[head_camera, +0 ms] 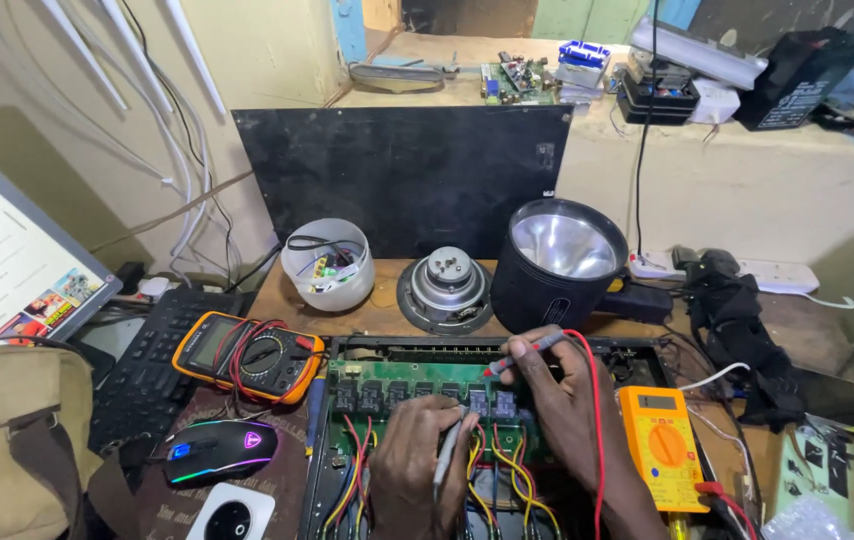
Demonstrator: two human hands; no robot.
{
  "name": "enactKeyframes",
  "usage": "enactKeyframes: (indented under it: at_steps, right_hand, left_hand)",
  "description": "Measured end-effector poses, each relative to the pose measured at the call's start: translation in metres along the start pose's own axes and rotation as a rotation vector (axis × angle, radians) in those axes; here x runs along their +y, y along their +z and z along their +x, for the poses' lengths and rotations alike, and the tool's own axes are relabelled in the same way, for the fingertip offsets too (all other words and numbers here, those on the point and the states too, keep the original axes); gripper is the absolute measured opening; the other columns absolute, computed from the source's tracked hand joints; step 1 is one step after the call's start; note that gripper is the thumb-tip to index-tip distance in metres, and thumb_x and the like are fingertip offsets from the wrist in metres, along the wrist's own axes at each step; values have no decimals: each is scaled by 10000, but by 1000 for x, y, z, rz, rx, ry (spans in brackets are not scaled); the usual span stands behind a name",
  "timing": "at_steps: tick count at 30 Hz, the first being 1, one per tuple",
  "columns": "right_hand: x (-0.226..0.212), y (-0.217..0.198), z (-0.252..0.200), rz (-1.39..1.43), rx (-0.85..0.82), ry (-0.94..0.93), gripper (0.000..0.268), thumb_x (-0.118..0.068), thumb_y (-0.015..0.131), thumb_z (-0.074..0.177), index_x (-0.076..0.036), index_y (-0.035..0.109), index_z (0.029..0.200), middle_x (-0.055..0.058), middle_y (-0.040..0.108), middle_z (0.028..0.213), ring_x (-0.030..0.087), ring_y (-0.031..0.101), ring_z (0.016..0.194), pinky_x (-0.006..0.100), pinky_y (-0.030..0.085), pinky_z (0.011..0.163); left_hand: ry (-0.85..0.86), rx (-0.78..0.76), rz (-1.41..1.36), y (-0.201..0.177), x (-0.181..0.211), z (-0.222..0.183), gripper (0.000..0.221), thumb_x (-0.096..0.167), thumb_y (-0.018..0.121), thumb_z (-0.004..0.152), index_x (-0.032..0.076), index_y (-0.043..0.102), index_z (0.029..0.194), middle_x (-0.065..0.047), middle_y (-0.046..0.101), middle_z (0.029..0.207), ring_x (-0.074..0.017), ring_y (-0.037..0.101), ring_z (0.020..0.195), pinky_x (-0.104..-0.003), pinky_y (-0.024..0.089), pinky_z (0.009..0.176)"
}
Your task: Diagnosing faults on a circuit board using a digital multimeter and probes.
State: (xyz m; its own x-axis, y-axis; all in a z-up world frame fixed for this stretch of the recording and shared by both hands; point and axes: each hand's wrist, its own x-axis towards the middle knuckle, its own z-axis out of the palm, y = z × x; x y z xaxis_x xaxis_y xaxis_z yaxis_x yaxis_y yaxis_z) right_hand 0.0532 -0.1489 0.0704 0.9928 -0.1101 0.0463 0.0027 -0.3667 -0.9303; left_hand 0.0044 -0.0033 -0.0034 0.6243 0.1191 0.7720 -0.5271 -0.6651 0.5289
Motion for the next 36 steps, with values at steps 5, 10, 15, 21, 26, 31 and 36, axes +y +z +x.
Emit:
enactKeyframes:
  at_steps: [5,10,15,21,26,31,36]
  right_hand:
    - [-8,9,2,-57,2,-10,298,-388,605,965,-139,767,939,8,790,755,103,740,773,263,533,754]
    - [-2,14,1,-78,30,36,290,-387,602,964,-147,765,965,20,826,751,127,798,804,281,547,806]
    - [-3,13,-1,-59,51,21,298,-388,612,943,-139,775,955,31,850,761,126,811,806,271,551,798]
    - [-1,8,-3,-36,29,44,317,-417,613,927,-151,783,951,28,845,763,110,772,792,268,518,771]
    - [-13,5,-7,-109,26,96,312,-444,617,925,-188,795,936,-37,814,750,83,746,758,262,495,710]
    - [-9,3,-4,-251,4,116,327,-494,583,928,-237,785,914,-78,812,736,78,704,700,273,493,697]
    - [15,7,1,-326,35,-64,392,-533,558,932,-212,782,915,-21,772,986,165,720,941,349,521,836]
  left_hand:
    - [28,-14,13,5,-1,0,149,157,666,990,54,614,896,-113,684,892,-267,647,770,-368,538,690]
    - [34,5,124,12,-1,-6,254,210,566,1052,74,583,837,-104,659,815,-229,628,670,-350,520,531]
    - [28,18,188,12,6,-1,272,221,515,1064,88,572,833,-77,635,833,-245,604,680,-357,493,566]
    - [-58,-43,228,16,12,-5,194,143,578,1024,124,556,833,-70,558,775,-274,551,651,-401,448,530]
    - [-36,-43,258,16,18,0,223,98,514,1024,123,540,803,-67,535,765,-264,547,648,-382,458,538]
    - [-27,-37,364,22,21,0,346,49,491,1025,111,429,690,-61,402,674,-242,454,578,-379,394,497]
    - [16,18,138,17,12,-6,186,-55,484,937,77,599,874,-91,629,839,-228,641,715,-334,557,593]
